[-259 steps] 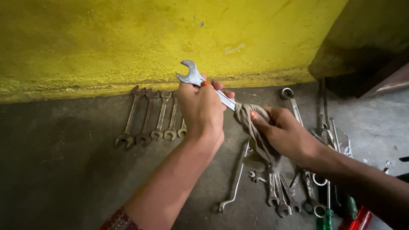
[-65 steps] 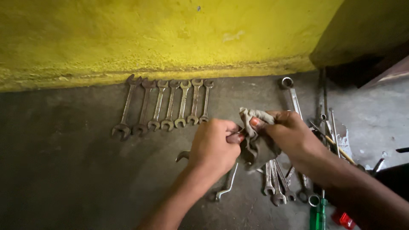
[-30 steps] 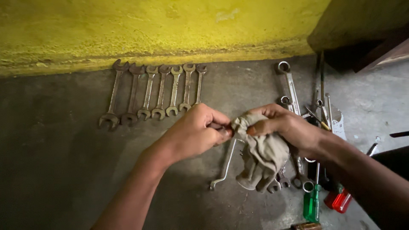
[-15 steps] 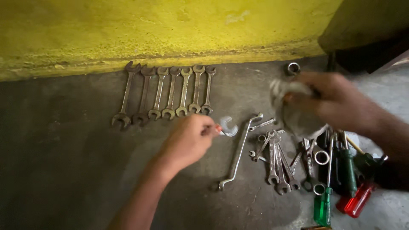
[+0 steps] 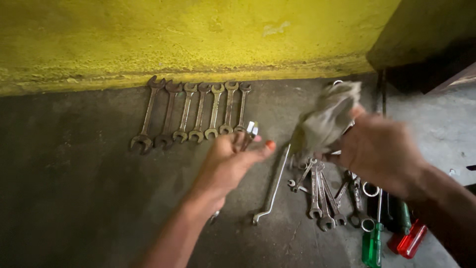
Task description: The person cleans a wrench by hand with a cloth and then aligns it with several other wrenches on the floor.
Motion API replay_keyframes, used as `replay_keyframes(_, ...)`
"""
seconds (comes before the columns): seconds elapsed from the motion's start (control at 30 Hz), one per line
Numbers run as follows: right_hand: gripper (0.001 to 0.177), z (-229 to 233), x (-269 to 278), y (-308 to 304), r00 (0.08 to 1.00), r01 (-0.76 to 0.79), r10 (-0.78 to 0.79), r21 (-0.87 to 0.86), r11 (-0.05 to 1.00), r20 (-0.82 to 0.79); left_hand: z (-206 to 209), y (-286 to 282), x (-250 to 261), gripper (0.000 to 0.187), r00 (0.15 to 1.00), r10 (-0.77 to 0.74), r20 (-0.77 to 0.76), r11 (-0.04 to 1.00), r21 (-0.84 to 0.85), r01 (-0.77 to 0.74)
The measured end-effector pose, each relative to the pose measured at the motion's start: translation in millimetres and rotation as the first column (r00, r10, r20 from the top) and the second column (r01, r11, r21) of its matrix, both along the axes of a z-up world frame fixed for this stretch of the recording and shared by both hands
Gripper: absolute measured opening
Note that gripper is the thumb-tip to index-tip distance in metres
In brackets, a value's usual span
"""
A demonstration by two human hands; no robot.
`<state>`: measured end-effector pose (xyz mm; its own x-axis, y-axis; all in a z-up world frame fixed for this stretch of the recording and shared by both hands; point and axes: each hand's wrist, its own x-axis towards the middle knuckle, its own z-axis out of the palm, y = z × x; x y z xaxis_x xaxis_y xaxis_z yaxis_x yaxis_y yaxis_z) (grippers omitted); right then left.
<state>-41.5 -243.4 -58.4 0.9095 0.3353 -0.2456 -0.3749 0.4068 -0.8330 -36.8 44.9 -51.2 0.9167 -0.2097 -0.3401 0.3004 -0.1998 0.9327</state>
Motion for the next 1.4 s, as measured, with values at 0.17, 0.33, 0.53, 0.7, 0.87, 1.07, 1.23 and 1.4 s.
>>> replay_keyframes(0.17, 0.039, 8.7, -12.7, 32.0, 0.877, -0.192, 0.391, -0.543, 0.818, 0.278, -5.3, -18.3, -12.1, 0.020, 0.997, -0.071, -0.036, 0.986, -0.153, 0.064)
replay_keyframes(0.33, 0.027, 30.1, -16.6, 38.1, 0.921, -0.287, 0.353, -0.904, 0.317, -0.168, -8.6, -18.2, -11.5, 0.009, 0.990, -0.072, -0.125, 0.997, -0.048, 0.066)
replay_keyframes(0.53, 0.030, 20.5, -2.4, 36.7, 0.943, -0.222, 0.312, -0.921, 0.321, -0.119, -14.6, -3.4, -3.1, 0.017, 0.998, -0.010, 0.056, 0.991, -0.129, 0.017)
replay_keyframes(0.7, 0.023, 24.9, -3.9, 41.8, 0.943, -0.306, 0.195, -0.931, 0.197, -0.269, -17.8, -6.7, 1.6, 0.023, 0.995, 0.088, 0.053, 0.977, -0.199, -0.076)
replay_keyframes(0.87, 0.021, 12.9, -7.5, 23.4, 0.995, -0.082, 0.025, -0.678, 0.730, -0.093, -10.9, -6.0, 4.0, 0.016, 0.981, 0.137, 0.136, 0.988, -0.091, -0.126)
replay_keyframes(1.07, 0.047, -29.4, 1.4, -2.4, 0.921, -0.122, 0.147, 0.089, 0.988, -0.362, -9.8, -6.8, 6.9, 0.013, 0.975, 0.174, 0.140, 0.972, -0.186, -0.147)
replay_keyframes(1.23, 0.052, -60.3, -24.3, 7.9, 0.805, -0.207, 0.157, -0.023, 0.978, -0.572, -12.7, -6.5, 7.8, 0.018, 0.979, 0.192, 0.068, 0.954, -0.247, -0.170)
replay_keyframes(1.4, 0.070, -50.0, -18.1, 7.8, 0.794, -0.280, 0.271, 0.068, 0.958, -0.544, -10.1, -13.7, 6.4, 0.017, 0.984, 0.111, 0.136, 0.962, -0.263, -0.073)
